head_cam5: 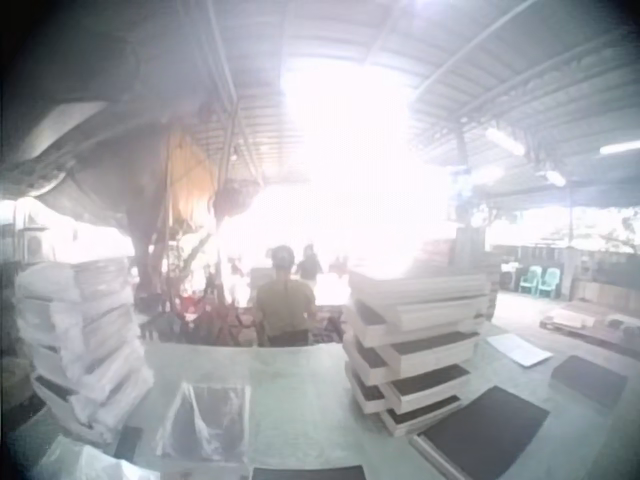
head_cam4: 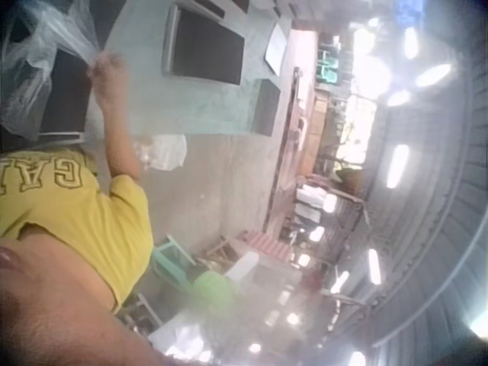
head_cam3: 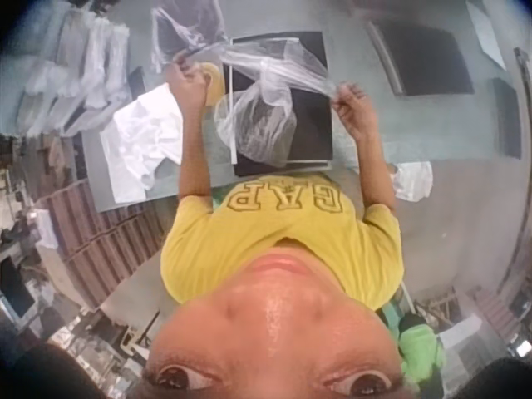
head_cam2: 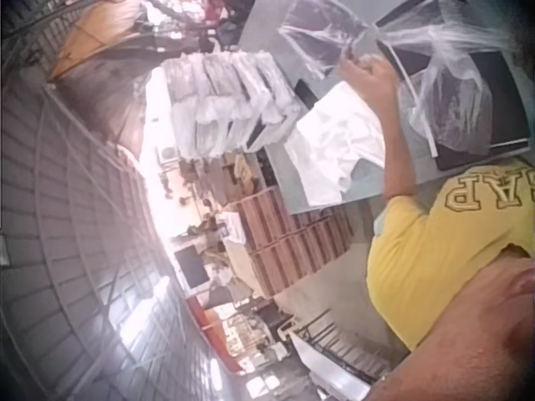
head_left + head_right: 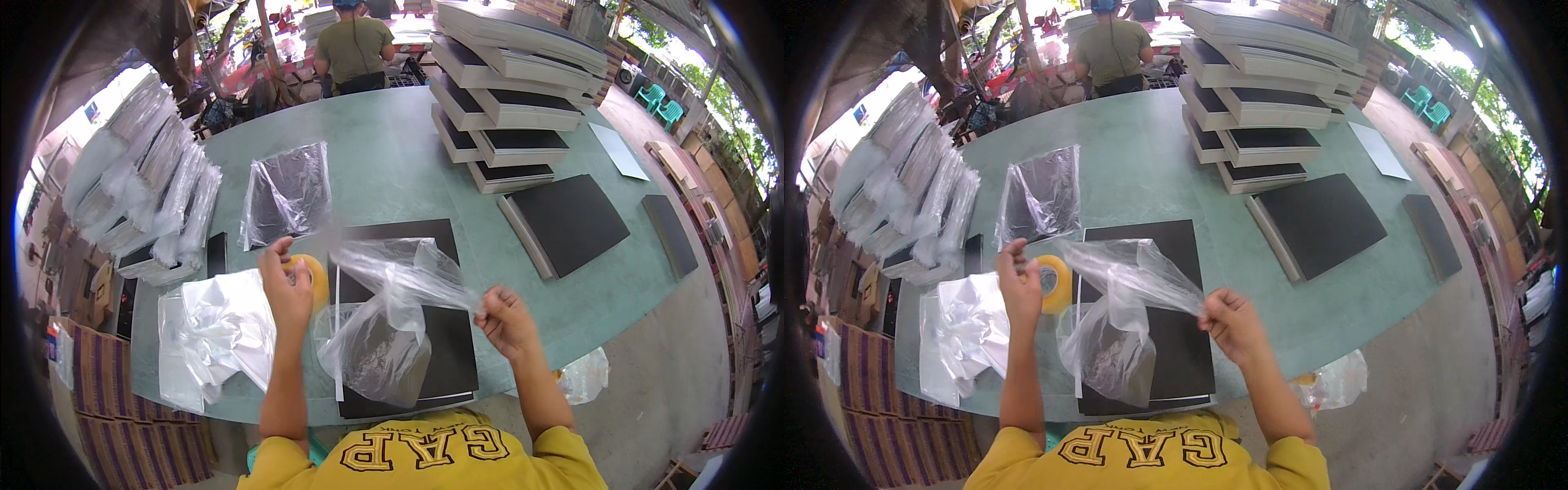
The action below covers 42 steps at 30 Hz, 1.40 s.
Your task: The person places rectangular covers into individual plastic sleeves and stacks the packaged covers on a table.
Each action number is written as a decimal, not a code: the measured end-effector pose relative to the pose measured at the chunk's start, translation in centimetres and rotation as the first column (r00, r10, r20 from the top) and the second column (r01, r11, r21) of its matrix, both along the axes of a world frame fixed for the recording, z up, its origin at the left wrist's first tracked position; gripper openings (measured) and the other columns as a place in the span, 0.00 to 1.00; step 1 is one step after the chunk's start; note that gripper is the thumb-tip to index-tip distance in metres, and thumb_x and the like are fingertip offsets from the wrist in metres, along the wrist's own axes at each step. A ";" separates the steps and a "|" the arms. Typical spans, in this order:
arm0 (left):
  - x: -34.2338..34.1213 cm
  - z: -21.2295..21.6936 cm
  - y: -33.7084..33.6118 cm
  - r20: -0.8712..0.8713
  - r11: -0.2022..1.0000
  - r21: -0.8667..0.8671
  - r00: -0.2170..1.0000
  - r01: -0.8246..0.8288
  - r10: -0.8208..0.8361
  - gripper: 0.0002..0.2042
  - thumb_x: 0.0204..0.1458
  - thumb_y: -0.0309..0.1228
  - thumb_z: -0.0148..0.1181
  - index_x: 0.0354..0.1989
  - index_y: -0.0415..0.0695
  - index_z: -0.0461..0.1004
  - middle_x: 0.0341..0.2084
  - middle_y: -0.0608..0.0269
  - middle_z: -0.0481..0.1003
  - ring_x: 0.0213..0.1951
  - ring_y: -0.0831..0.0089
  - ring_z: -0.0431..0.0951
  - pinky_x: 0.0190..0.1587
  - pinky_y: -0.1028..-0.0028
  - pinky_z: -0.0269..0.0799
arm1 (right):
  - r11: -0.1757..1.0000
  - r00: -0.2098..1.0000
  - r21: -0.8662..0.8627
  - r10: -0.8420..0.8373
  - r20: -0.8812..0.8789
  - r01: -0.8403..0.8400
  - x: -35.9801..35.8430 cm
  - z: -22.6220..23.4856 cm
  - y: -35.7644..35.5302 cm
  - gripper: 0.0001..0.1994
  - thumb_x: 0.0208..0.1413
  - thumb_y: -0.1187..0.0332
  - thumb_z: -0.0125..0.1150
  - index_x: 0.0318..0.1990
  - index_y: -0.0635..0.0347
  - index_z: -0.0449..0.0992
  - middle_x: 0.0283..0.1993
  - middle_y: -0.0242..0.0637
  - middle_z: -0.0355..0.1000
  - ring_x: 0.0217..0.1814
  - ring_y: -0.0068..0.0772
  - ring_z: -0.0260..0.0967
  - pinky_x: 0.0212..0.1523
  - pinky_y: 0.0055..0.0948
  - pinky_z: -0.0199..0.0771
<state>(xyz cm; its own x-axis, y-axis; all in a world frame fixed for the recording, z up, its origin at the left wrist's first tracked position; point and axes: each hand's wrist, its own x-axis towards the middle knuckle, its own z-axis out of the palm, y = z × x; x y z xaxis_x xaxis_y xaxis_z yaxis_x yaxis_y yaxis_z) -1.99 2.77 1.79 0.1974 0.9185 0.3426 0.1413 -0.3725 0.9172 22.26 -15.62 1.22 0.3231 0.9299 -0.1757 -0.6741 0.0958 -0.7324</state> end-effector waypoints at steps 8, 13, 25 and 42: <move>6.9 2.6 -8.8 -0.328 0.727 -0.107 0.666 0.678 -0.669 0.09 0.39 0.26 0.58 0.29 0.40 0.68 0.18 0.63 0.68 0.22 0.76 0.68 0.24 0.77 0.61 | 0.813 0.858 0.533 -0.431 0.280 0.235 -1.2 9.6 1.5 0.11 0.39 0.74 0.61 0.33 0.62 0.70 0.34 0.38 0.68 0.38 0.28 0.65 0.39 0.24 0.64; 6.6 4.2 -7.0 -0.059 0.743 -0.098 0.741 0.663 -0.669 0.05 0.43 0.24 0.55 0.28 0.39 0.68 0.16 0.64 0.66 0.21 0.81 0.64 0.25 0.80 0.60 | 0.947 0.426 0.074 0.069 0.902 -0.312 -1.6 4.5 2.6 0.19 0.44 0.63 0.56 0.44 0.61 0.66 0.37 0.39 0.67 0.44 0.28 0.64 0.43 0.27 0.63; 3.5 3.0 -3.0 0.449 0.357 -0.271 0.445 0.894 -0.775 0.11 0.50 0.38 0.52 0.25 0.43 0.67 0.14 0.71 0.65 0.18 0.85 0.64 0.19 0.85 0.58 | 0.686 0.594 0.113 0.522 0.612 -0.719 -2.2 4.9 1.7 0.19 0.49 0.52 0.52 0.39 0.59 0.70 0.33 0.34 0.68 0.37 0.29 0.65 0.40 0.31 0.66; -2.6 -4.8 0.2 -0.935 0.577 0.246 0.348 0.779 -0.070 0.14 0.30 0.27 0.58 0.30 0.39 0.69 0.27 0.54 0.72 0.28 0.59 0.74 0.27 0.64 0.69 | 0.418 -0.677 -0.778 0.395 0.620 -0.469 -7.0 15.1 1.5 0.12 0.39 0.67 0.61 0.33 0.58 0.74 0.33 0.45 0.70 0.37 0.41 0.69 0.35 0.39 0.68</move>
